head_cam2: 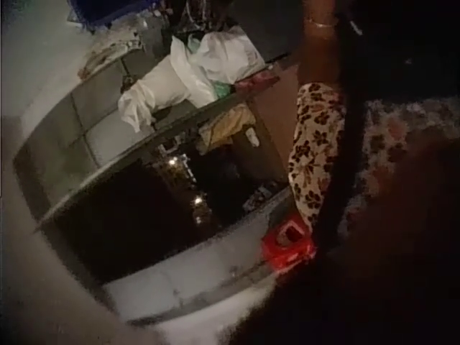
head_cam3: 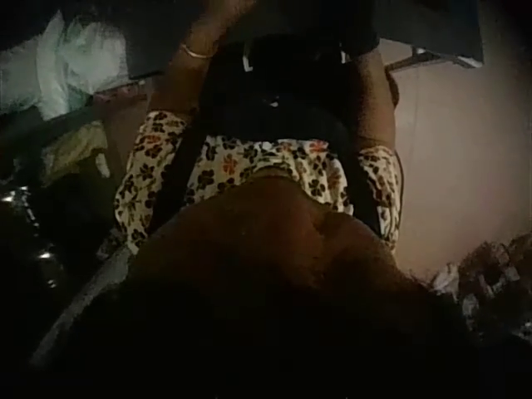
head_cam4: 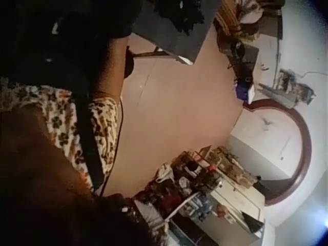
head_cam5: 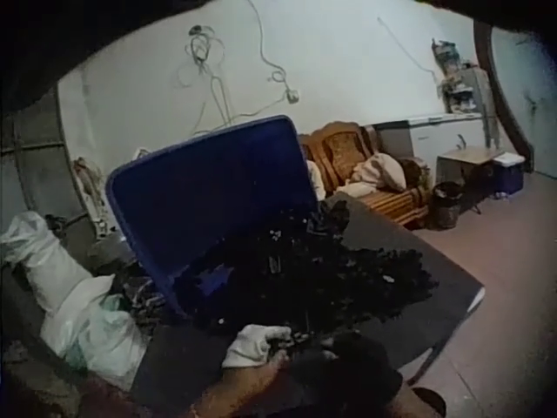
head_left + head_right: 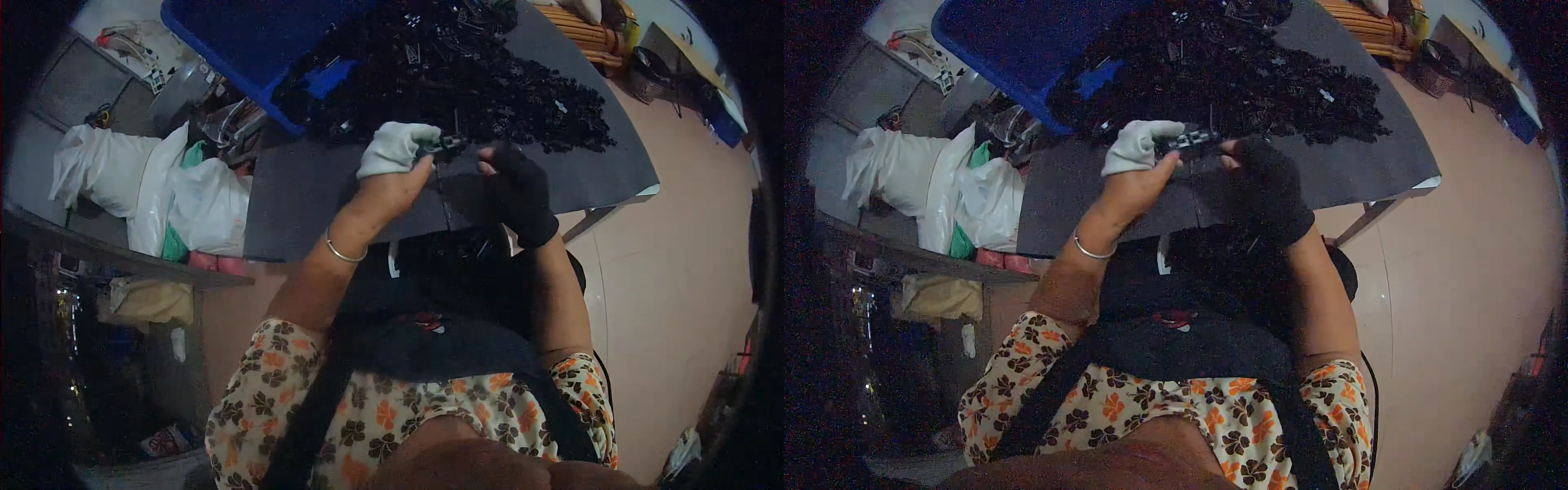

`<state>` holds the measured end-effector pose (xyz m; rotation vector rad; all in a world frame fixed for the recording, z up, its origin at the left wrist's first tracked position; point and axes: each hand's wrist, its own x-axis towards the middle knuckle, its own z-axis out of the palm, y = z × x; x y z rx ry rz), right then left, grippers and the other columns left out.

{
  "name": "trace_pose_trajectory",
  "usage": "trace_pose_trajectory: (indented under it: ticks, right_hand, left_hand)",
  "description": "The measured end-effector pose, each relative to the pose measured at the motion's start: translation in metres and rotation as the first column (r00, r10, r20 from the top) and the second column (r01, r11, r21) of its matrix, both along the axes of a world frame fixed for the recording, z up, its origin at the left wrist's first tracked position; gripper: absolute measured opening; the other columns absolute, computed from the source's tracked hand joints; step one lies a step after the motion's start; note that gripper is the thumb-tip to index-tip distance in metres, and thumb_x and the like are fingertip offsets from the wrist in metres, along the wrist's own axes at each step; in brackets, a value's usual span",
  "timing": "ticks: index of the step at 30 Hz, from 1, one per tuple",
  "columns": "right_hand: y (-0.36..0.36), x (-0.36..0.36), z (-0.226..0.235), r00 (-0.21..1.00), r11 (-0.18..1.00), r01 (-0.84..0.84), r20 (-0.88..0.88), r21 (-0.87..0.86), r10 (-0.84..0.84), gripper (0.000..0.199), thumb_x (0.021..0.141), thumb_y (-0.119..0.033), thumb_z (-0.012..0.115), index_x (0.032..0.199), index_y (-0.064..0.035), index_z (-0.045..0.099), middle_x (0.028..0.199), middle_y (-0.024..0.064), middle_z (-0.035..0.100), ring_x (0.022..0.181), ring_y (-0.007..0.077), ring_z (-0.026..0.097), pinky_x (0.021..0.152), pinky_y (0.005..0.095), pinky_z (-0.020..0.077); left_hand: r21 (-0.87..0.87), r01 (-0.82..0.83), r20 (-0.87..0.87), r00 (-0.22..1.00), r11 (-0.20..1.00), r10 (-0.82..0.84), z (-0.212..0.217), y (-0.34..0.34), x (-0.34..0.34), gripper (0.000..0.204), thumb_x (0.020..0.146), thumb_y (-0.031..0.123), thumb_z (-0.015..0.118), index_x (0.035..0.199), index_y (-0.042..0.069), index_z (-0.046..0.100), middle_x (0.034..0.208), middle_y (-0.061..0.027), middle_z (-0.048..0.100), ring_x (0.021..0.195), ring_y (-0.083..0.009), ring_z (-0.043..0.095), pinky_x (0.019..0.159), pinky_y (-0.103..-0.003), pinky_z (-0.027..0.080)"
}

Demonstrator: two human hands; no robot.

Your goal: Assembling small black plastic or mechanical components at a factory workstation.

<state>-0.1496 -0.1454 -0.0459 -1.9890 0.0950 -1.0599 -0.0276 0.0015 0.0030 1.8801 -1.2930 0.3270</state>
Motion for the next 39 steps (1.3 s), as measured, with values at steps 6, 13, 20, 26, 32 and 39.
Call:
trace_pose_trajectory:
  ticks: [6,13,20,26,32,39]
  right_hand:
    - [0.007,0.002,0.004,1.0,0.996,-0.022,-0.02,-0.087,0.021,0.018,0.077,-0.001,0.062,0.094,-0.0022,0.063,0.088,0.0095,0.063,0.079,0.0163,0.061,0.068,0.0274,0.0475]
    - [0.011,0.001,0.006,0.999,0.979,0.047,-0.014,-0.2,-0.05,0.014,0.077,-0.003,0.061,0.092,-0.0009,0.061,0.085,0.0124,0.062,0.077,0.0231,0.062,0.065,0.0302,0.0481]
    - [0.017,0.0,0.009,0.999,0.979,0.013,-0.036,-0.204,-0.021,0.016,0.075,-0.01,0.064,0.089,-0.0046,0.06,0.081,0.0133,0.06,0.076,0.0307,0.061,0.064,0.0357,0.0483]
    - [0.017,0.0,0.005,0.997,0.927,0.076,0.029,-0.366,-0.07,0.023,0.071,-0.006,0.066,0.093,-0.0048,0.059,0.081,0.0131,0.059,0.071,0.0296,0.06,0.061,0.0336,0.0484]
    - [0.02,-0.004,0.012,1.0,0.866,0.016,0.022,-0.499,-0.006,0.029,0.066,-0.006,0.067,0.093,-0.0067,0.059,0.081,0.0124,0.058,0.07,0.0295,0.059,0.058,0.0357,0.0476]
    - [0.024,-0.007,0.015,0.997,0.74,0.079,0.051,-0.668,-0.06,0.033,0.063,-0.008,0.069,0.093,-0.0034,0.057,0.085,0.0131,0.057,0.073,0.0285,0.058,0.059,0.0367,0.0474]
  left_hand:
    - [0.016,0.084,0.0,0.996,0.996,-0.084,0.0,0.012,-0.01,0.027,0.069,0.001,0.064,0.096,0.005,0.063,0.094,-0.0104,0.06,0.091,-0.0225,0.056,0.077,-0.032,0.046]
    - [-0.229,0.17,-0.728,0.624,0.959,-0.284,-0.013,0.012,-0.018,0.029,0.079,-0.005,0.054,0.108,-0.003,0.051,0.103,-0.0132,0.057,0.091,-0.021,0.06,0.073,-0.028,0.052]
    - [-0.4,0.218,-0.773,0.442,0.89,-0.455,-0.019,0.017,-0.018,0.028,0.083,-0.005,0.052,0.11,-0.005,0.044,0.101,-0.0161,0.056,0.084,-0.0216,0.062,0.071,-0.032,0.055]
    - [-0.394,0.2,-0.81,0.386,0.897,-0.442,-0.014,0.018,-0.026,0.033,0.083,-0.001,0.055,0.113,-0.007,0.044,0.099,-0.0151,0.058,0.084,-0.0193,0.061,0.074,-0.03,0.054]
    - [-0.205,0.183,-0.789,0.55,0.962,-0.273,-0.002,0.025,-0.031,0.032,0.08,-0.001,0.06,0.11,-0.006,0.048,0.096,-0.0135,0.059,0.079,-0.0144,0.061,0.067,-0.026,0.055]
    - [-0.158,0.139,-0.792,0.574,0.978,-0.21,0.003,0.027,-0.032,0.025,0.08,0.001,0.061,0.104,-0.004,0.054,0.091,-0.0107,0.06,0.073,-0.0132,0.061,0.062,-0.024,0.054]
